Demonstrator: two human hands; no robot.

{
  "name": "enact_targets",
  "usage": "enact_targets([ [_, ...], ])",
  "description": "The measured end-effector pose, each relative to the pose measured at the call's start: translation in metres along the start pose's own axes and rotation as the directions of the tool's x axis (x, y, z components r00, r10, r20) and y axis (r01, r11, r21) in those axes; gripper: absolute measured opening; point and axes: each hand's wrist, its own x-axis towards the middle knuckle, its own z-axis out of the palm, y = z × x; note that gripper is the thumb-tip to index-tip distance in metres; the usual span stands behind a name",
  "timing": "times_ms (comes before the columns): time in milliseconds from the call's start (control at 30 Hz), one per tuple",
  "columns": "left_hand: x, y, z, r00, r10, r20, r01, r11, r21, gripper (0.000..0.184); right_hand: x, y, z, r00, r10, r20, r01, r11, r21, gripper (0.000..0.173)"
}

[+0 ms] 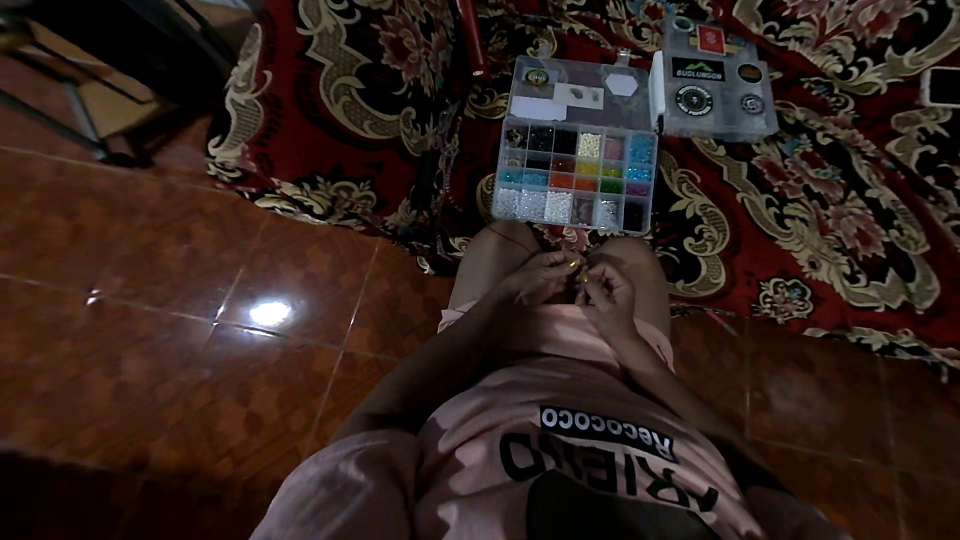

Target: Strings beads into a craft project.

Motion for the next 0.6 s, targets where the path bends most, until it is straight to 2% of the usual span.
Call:
enact_targets([
  [333, -0.0005, 0.0016, 0.0000, 1.000, -0.006, 0.003, 0.006, 1.000, 0.020, 0.021, 0.0001, 0.0026, -0.0004, 1.000, -0.003, 0.003, 0.003, 1.000, -0.012, 0.011],
  [600, 0.0012, -0.0052, -0.0018, 0.999, 0.054, 0.001, -0.054, 0.998, 0.044, 0.021, 0.0004, 0.0023, -0.0023, 1.000, 0.002, 0.028, -0.002, 1.000, -0.029, 0.012],
])
